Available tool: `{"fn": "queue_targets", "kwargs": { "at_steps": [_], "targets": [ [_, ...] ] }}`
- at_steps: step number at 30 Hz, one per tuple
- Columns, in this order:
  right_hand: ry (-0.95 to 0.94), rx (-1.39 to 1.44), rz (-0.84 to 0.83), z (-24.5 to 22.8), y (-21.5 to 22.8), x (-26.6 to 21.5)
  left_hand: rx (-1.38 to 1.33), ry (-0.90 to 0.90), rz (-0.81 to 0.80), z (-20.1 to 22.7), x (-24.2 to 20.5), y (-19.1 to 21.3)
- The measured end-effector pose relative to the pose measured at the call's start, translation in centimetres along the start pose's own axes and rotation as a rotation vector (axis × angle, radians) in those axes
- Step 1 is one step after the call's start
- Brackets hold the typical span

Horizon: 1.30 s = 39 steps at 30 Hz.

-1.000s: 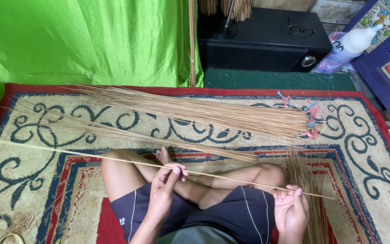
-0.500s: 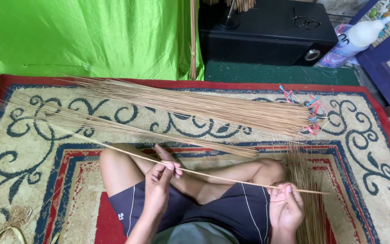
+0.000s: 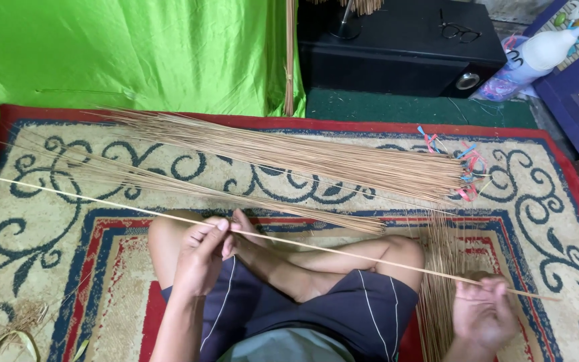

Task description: The person is manually stripping and cleaning long, thin wooden sticks, likely palm midribs, to prepare them for crafting.

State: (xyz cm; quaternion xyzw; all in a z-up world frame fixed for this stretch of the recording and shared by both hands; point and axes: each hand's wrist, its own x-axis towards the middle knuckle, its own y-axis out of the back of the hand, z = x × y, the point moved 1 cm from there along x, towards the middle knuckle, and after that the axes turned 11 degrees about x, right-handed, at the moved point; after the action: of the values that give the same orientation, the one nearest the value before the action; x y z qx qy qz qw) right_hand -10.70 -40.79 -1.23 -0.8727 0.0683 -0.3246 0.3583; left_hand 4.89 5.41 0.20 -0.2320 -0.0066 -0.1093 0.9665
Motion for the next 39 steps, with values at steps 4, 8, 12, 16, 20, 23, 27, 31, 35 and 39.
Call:
{"fn": "queue_targets", "kwargs": {
  "at_steps": [4,8,12,16,20,23,27,31,35,39],
  "targets": [
    [0.009,-0.187,0.274,-0.1,1.5,-0.5,0.021,0.024,0.103,-0.4,-0.2,-0.5],
    [-0.171,-0.021,0.018,5.3,-1.0,-0.9,0.159,0.046,-0.010,-1.7,-0.6,-4.8],
    [-0.226,-0.032,0.180,9.2,-3.1,-2.7,0.141,0.101,-0.055,-2.7,-1.0,-7.1],
    [-0.165,-0.075,0.182,6.0,-1.4,-1.0,0.101,0.042,0.113,-3.1,-0.2,-3.3],
    [-0.122,-0.071,0.296,5.7,0.4,-1.4,0.140,0.049,0.083,-2.7,-0.6,-3.9],
    [-0.205,-0.045,0.190,8.2,-1.9,-1.8,0.123,0.110,-0.002,-3.1,-1.3,-6.4],
    [-0.246,-0.008,0.145,8.9,-3.1,-1.8,0.121,0.118,-0.046,-3.1,-1.2,-6.3],
    [-0.183,-0.027,0.178,7.5,-2.9,-1.4,0.067,0.097,0.027,-3.9,-1.0,-3.9],
    [-0.068,-0.102,0.194,7.8,-2.9,-1.8,-0.010,0.039,0.166,-5.1,-1.4,-5.6],
    [-0.111,-0.075,0.233,6.6,-0.2,-3.2,-0.024,0.087,0.094,-4.6,-1.6,-5.5]
  ]
}}
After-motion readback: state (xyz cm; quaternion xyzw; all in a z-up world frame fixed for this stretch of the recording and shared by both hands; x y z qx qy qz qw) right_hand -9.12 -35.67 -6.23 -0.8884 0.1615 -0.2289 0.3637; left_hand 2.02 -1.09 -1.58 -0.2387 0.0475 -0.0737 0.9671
